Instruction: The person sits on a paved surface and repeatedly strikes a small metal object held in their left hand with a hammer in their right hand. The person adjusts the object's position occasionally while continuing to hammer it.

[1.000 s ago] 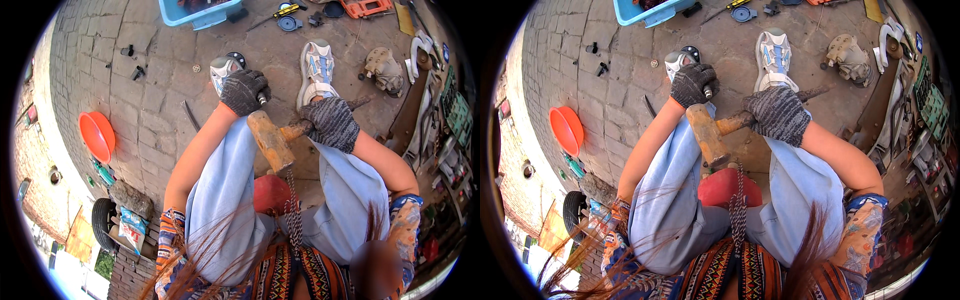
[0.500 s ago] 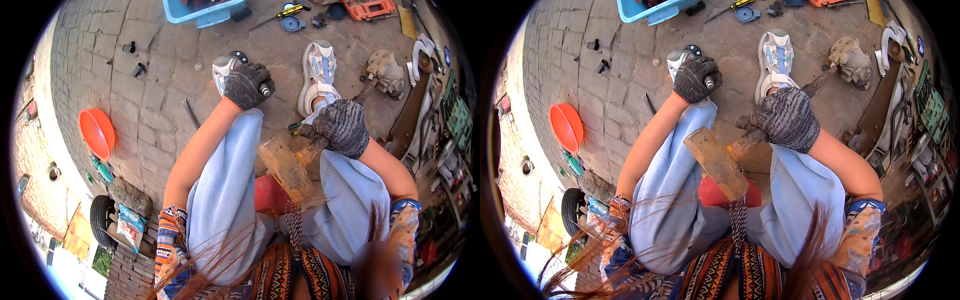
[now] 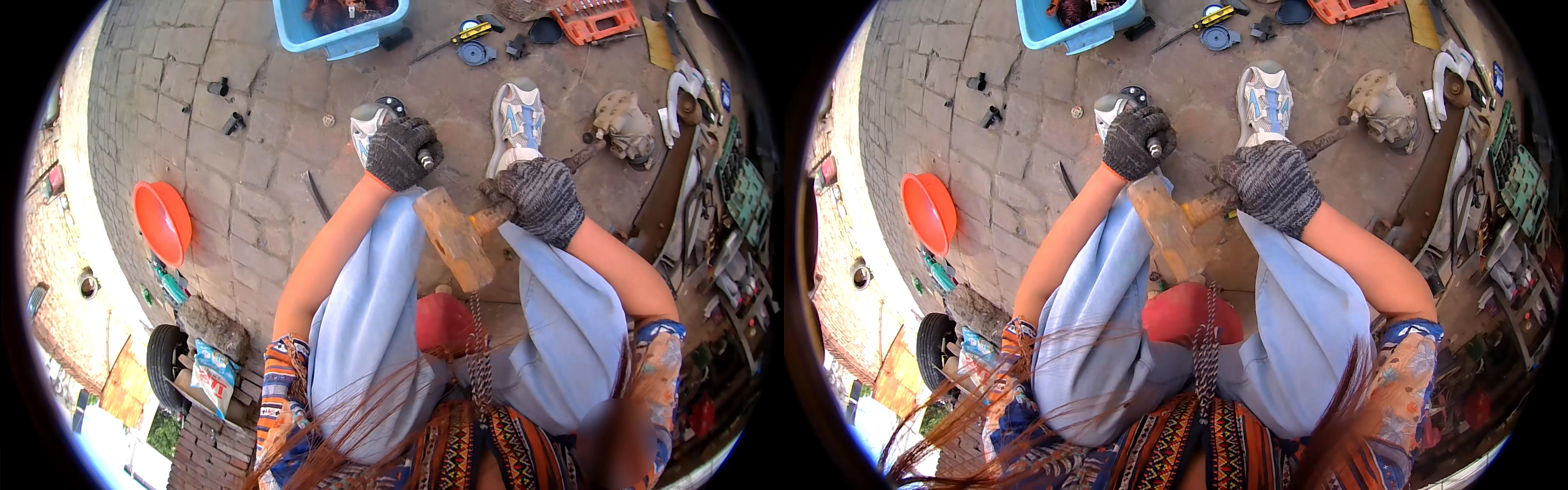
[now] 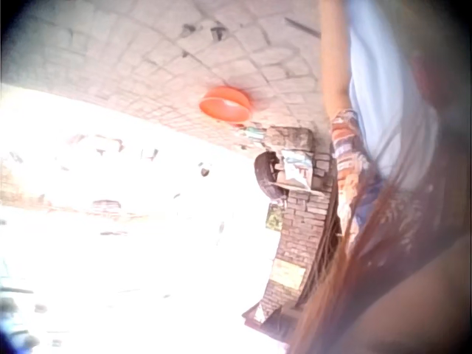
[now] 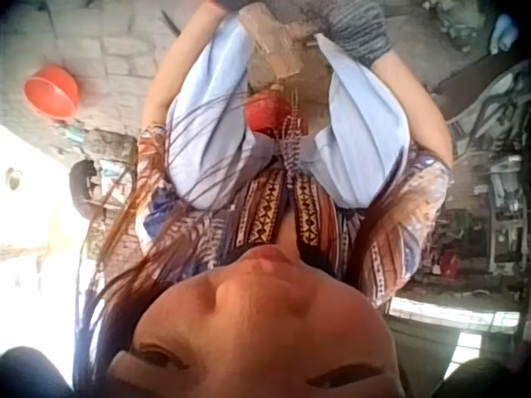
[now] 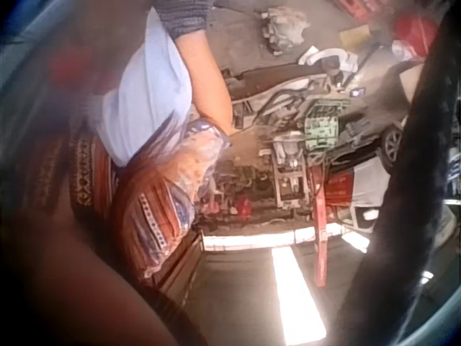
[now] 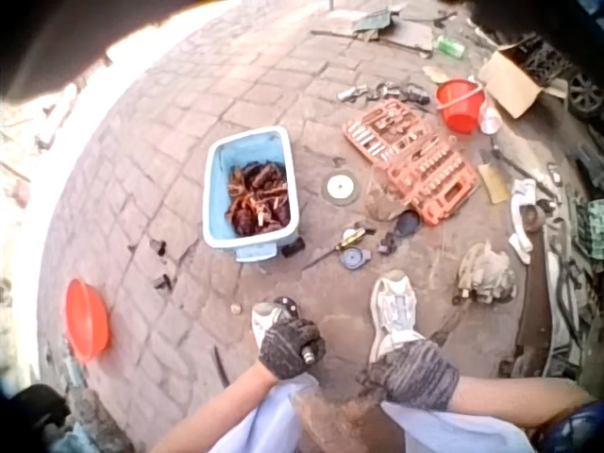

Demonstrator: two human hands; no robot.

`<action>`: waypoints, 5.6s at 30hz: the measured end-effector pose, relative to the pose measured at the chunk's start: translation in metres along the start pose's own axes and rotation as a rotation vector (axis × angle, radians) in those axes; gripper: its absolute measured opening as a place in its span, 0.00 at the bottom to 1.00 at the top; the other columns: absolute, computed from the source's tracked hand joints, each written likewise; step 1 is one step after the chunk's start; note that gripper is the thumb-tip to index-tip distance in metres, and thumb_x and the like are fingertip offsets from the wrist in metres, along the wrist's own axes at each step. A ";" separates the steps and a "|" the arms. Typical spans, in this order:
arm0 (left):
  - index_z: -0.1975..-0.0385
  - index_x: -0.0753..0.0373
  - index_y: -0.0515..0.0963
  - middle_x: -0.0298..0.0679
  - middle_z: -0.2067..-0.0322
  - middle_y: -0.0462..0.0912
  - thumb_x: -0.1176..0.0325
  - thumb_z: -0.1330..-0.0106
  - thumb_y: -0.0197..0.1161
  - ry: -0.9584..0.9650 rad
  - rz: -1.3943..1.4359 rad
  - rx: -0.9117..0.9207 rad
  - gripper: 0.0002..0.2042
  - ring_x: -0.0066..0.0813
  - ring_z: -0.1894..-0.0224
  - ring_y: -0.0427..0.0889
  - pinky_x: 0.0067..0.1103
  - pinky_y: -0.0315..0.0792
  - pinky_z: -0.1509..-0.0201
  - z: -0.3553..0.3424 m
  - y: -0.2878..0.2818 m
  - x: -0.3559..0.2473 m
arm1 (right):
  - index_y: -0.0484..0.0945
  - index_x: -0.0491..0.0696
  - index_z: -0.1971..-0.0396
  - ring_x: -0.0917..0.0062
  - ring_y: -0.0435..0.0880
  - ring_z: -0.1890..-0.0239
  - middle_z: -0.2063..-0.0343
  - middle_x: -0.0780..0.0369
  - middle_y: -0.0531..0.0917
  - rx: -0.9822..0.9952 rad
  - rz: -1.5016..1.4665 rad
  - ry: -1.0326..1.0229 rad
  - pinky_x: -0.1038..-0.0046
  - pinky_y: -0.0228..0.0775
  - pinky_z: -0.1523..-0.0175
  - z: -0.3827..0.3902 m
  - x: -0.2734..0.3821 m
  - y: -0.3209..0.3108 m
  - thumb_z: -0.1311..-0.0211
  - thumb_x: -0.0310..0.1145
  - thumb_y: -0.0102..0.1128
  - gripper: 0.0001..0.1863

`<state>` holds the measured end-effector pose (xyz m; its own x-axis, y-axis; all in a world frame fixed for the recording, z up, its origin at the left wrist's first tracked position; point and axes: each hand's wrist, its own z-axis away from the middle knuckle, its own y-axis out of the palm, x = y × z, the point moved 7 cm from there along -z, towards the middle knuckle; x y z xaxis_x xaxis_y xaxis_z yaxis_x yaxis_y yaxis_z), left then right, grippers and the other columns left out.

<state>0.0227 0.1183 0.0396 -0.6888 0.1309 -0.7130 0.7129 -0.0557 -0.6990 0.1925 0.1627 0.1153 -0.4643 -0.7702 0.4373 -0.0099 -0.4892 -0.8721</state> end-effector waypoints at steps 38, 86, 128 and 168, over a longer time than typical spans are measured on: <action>0.71 0.59 0.77 0.41 0.69 0.81 0.70 0.52 0.68 -0.018 0.156 -0.240 0.09 0.41 0.66 0.80 0.31 0.72 0.62 0.035 -0.011 0.017 | 0.81 0.52 0.74 0.61 0.80 0.76 0.79 0.58 0.80 -0.021 -0.046 -0.025 0.60 0.71 0.68 -0.002 0.008 0.004 0.55 0.41 0.64 0.10; 0.75 0.52 0.78 0.38 0.76 0.80 0.57 0.43 0.61 -0.113 -0.204 -0.191 0.08 0.39 0.72 0.81 0.34 0.72 0.70 -0.024 0.004 0.015 | 0.81 0.53 0.70 0.63 0.79 0.76 0.78 0.60 0.80 -0.195 -0.026 0.014 0.61 0.68 0.71 0.017 -0.020 -0.018 0.57 0.39 0.66 0.12; 0.65 0.56 0.79 0.39 0.64 0.82 0.67 0.47 0.61 -0.081 -0.036 -0.189 0.09 0.39 0.62 0.82 0.31 0.74 0.58 0.022 -0.002 0.034 | 0.78 0.53 0.77 0.63 0.79 0.80 0.83 0.58 0.78 -0.088 0.012 -0.202 0.60 0.67 0.74 0.000 0.032 -0.023 0.55 0.41 0.64 0.09; 0.64 0.57 0.74 0.42 0.61 0.77 0.58 0.46 0.62 -0.210 -0.181 -0.166 0.14 0.42 0.63 0.81 0.37 0.72 0.62 0.001 0.004 0.018 | 0.81 0.45 0.69 0.57 0.82 0.73 0.77 0.52 0.81 0.008 -0.186 0.373 0.61 0.73 0.67 -0.003 -0.028 0.003 0.51 0.43 0.66 0.16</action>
<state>0.0125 0.1197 0.0238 -0.8063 -0.0840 -0.5855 0.5758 0.1146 -0.8095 0.2030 0.1834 0.0997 -0.7445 -0.4679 0.4763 -0.1176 -0.6103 -0.7834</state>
